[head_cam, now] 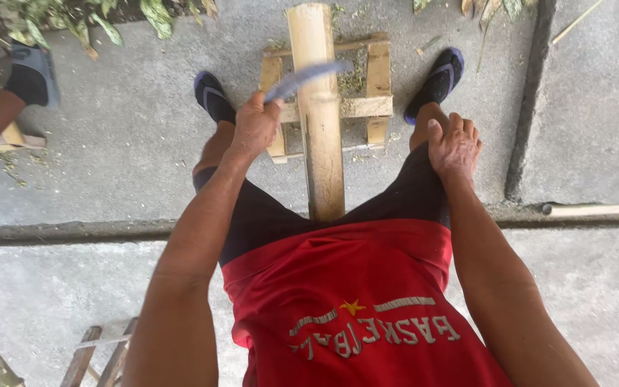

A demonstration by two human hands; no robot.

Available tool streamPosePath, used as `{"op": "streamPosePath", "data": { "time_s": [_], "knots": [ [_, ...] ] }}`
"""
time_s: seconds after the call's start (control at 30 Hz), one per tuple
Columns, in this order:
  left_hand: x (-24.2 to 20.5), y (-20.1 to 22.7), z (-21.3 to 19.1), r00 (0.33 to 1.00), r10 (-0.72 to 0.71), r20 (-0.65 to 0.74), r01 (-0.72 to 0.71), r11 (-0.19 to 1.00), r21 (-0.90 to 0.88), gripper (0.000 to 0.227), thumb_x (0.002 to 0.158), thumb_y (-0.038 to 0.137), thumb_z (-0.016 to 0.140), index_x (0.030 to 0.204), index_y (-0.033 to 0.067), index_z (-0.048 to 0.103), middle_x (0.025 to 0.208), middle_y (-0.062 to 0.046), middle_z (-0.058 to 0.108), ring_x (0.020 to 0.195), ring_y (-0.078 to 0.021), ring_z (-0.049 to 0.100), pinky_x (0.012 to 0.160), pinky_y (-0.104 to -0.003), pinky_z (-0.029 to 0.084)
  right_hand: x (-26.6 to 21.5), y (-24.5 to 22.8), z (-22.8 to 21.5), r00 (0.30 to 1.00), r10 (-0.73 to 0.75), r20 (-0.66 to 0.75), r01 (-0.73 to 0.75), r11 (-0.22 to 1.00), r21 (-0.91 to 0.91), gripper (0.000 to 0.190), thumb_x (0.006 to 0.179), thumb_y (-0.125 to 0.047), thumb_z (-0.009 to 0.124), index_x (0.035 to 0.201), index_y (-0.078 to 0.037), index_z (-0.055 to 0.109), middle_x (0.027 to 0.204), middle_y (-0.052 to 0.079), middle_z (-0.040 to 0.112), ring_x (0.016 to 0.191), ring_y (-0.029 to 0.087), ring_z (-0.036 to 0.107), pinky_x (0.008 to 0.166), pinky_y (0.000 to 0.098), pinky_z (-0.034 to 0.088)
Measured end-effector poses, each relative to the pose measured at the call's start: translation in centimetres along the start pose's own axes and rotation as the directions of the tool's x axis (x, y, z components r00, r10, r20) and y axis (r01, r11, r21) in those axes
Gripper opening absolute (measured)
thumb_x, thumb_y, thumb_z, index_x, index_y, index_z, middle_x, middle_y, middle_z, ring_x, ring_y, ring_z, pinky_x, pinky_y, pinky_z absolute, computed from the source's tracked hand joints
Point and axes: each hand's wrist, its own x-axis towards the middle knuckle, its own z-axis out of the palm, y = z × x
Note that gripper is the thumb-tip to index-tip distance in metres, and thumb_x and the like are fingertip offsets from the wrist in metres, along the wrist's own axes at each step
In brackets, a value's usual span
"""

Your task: Carving a piece of bamboo or wood using a curved blade.

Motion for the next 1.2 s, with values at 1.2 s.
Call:
{"op": "streamPosePath", "data": {
  "time_s": [1.2],
  "knots": [
    [2.1, -0.5, 1.0, 0.989, 0.041, 0.143, -0.025, 0.993, -0.115, 0.021, 0.104, 0.031, 0.056, 0.108, 0.0105, 0.061, 0.071, -0.001, 0.06, 0.045, -0.0061, 0.047, 0.035, -0.027, 0.044, 0.3, -1.2, -0.9, 0.999, 0.021, 0.032, -0.019, 0.998, -0.059, 0.062, 0.105, -0.056, 0.043, 0.142, -0.007, 0.054, 0.138, 0.021, 0.054, 0.131, 0.039, 0.048, 0.11, 0.0549, 0.036]
  ]
}}
